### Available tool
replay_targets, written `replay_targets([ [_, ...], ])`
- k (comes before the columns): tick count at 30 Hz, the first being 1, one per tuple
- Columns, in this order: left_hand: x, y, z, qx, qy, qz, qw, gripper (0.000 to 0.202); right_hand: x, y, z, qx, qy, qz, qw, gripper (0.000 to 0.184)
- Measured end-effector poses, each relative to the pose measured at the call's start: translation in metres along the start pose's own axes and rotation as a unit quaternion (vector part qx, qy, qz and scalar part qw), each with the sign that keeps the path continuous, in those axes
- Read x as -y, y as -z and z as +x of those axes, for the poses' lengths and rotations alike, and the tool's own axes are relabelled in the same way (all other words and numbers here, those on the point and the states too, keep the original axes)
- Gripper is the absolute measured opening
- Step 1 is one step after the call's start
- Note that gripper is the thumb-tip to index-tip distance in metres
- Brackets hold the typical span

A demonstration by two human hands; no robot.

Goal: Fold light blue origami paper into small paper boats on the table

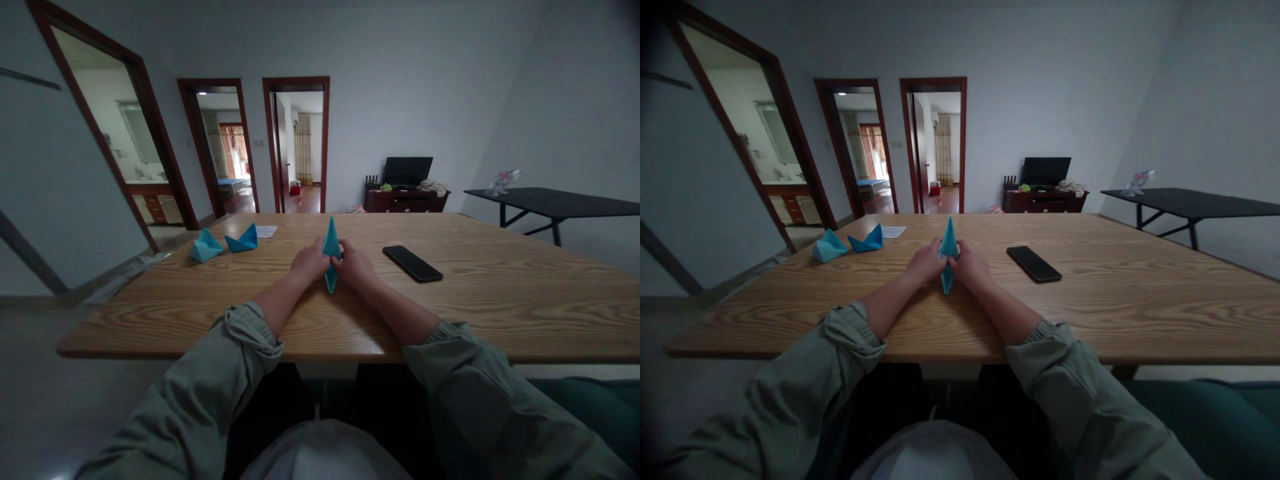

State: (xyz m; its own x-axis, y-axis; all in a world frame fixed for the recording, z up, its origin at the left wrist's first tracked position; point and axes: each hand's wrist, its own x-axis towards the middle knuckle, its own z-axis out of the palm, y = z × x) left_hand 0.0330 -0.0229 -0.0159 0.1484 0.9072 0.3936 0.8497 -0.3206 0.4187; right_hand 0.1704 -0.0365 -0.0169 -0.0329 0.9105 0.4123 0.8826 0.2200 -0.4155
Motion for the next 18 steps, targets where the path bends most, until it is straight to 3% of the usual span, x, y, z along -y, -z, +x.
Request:
replay_targets([
  [5, -0.008, -0.001, -0.003, -0.017, -0.020, 0.000, 1.000, 0.046, 0.001, 0.001, 0.012, 0.001, -0.024, -0.008, 1.000, 0.032],
  [11, -0.003, 0.003, -0.001, -0.037, 0.008, -0.016, 0.999, 0.047, 0.005, 0.001, 0.018, -0.006, -0.029, 0.002, 1.000, 0.031],
  [18, 0.020, 0.014, 0.009, -0.058, 0.024, -0.080, 0.995, 0.042, -0.023, 0.007, 0.026, -0.009, -0.024, 0.008, 1.000, 0.027],
])
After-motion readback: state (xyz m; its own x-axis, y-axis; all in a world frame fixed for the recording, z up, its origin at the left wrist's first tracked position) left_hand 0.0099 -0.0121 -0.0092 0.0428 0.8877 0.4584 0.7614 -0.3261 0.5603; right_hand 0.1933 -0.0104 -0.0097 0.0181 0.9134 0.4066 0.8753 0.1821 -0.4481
